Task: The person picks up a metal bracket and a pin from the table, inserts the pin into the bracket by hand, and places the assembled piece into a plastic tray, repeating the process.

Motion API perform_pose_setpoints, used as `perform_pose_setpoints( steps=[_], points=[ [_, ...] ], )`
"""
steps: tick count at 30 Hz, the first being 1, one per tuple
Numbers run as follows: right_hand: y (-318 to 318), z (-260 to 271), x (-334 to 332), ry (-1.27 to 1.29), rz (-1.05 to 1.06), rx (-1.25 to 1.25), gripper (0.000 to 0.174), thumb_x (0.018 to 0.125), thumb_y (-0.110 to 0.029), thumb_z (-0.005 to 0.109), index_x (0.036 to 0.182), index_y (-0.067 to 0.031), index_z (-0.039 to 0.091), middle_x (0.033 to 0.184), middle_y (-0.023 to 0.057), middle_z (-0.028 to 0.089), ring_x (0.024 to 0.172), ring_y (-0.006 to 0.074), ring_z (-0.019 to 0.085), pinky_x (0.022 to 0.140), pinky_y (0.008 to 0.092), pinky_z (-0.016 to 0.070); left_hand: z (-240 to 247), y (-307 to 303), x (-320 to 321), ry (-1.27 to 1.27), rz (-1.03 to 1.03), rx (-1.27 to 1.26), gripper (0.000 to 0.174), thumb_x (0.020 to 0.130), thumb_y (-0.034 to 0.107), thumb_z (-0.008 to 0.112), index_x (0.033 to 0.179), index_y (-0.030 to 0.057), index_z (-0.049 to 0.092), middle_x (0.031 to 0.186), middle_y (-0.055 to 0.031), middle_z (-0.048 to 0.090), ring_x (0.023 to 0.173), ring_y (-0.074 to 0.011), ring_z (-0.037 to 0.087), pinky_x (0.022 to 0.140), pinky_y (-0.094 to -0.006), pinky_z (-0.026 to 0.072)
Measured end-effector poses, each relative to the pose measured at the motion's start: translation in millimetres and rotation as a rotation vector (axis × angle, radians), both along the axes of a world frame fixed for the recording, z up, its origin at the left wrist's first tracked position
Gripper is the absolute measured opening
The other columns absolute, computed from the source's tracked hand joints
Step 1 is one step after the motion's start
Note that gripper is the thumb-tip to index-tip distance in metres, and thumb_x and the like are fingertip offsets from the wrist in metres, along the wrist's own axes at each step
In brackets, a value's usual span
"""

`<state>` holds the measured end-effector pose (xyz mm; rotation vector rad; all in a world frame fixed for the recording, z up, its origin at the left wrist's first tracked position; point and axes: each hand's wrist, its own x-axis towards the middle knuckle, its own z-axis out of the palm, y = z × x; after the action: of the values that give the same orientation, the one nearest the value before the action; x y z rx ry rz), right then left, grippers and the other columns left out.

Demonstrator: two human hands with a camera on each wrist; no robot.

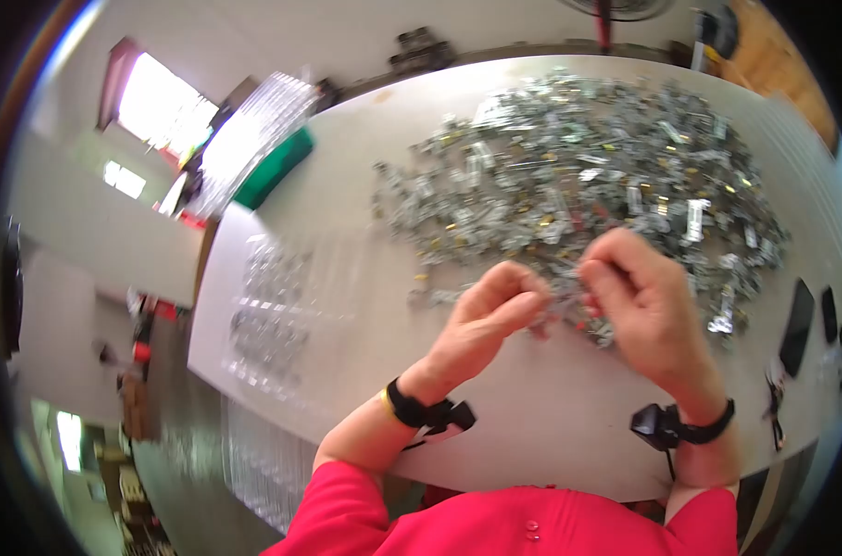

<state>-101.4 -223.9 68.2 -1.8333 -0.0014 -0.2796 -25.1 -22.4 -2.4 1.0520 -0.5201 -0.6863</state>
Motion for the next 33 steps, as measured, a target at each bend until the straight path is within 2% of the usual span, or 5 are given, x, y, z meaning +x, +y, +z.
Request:
perform_pose_setpoints(
  steps=[6, 10, 23, 30, 33],
  points=[
    [4, -1, -4, 0.017, -0.005, 0.004, 0.011, 0.106, -0.011, 0.058, 0.098, -0.0037, 0.06, 0.081, -0.0021, 0.06, 0.072, 0.0048, 0.059, 0.064, 0.0229, 0.0516, 21, 3, -15, -1.033, 0.433, 0.328, 0.022, 0.091, 0.012, 0.077, 0.106, 0.0023, 0.063, 0.099, -0.0111, 0.065, 0.09, -0.0256, 0.064, 0.079, -0.037, 0.0508],
    [15, -7, -4, 0.037, 0.044, 0.009, 0.013, 0.107, -0.013, 0.059, 0.099, -0.0034, 0.059, 0.079, -0.0015, 0.06, 0.072, 0.0053, 0.06, 0.064, 0.0235, 0.0527, 30, 14, -28, -1.136, 0.497, 0.413, 0.019, 0.087, 0.007, 0.076, 0.1, 0.0026, 0.063, 0.088, -0.0119, 0.065, 0.084, -0.0315, 0.063, 0.075, -0.0402, 0.05],
    [49, -28, -15, 0.128, 0.33, -0.038, 0.007, 0.1, -0.01, 0.067, 0.095, -0.0046, 0.064, 0.082, 0.0054, 0.066, 0.071, 0.0141, 0.059, 0.066, 0.0294, 0.0477, 48, 154, 11, -0.655, 0.904, 0.856, 0.015, 0.096, 0.008, 0.073, 0.105, -0.0036, 0.073, 0.09, -0.0075, 0.074, 0.08, -0.0096, 0.067, 0.072, -0.0258, 0.0536],
    [75, -49, -22, 0.142, 0.644, -0.169, 0.01, 0.096, -0.014, 0.07, 0.098, -0.0048, 0.066, 0.084, 0.015, 0.068, 0.074, 0.0341, 0.067, 0.066, 0.0394, 0.0526, 39, 258, 77, -0.718, 1.122, 1.375, 0.026, 0.088, 0.024, 0.075, 0.092, -0.0015, 0.077, 0.082, -0.0184, 0.074, 0.076, -0.0301, 0.073, 0.073, -0.0398, 0.056],
    [78, -57, -25, 0.141, 0.707, -0.204, 0.013, 0.097, -0.017, 0.069, 0.098, -0.0048, 0.065, 0.084, 0.014, 0.068, 0.076, 0.0346, 0.067, 0.067, 0.0414, 0.0532, 25, 276, 94, -0.712, 1.076, 1.523, 0.028, 0.087, 0.026, 0.076, 0.093, -0.0011, 0.078, 0.081, -0.0151, 0.076, 0.075, -0.0227, 0.074, 0.072, -0.0357, 0.0564]
  ],
)
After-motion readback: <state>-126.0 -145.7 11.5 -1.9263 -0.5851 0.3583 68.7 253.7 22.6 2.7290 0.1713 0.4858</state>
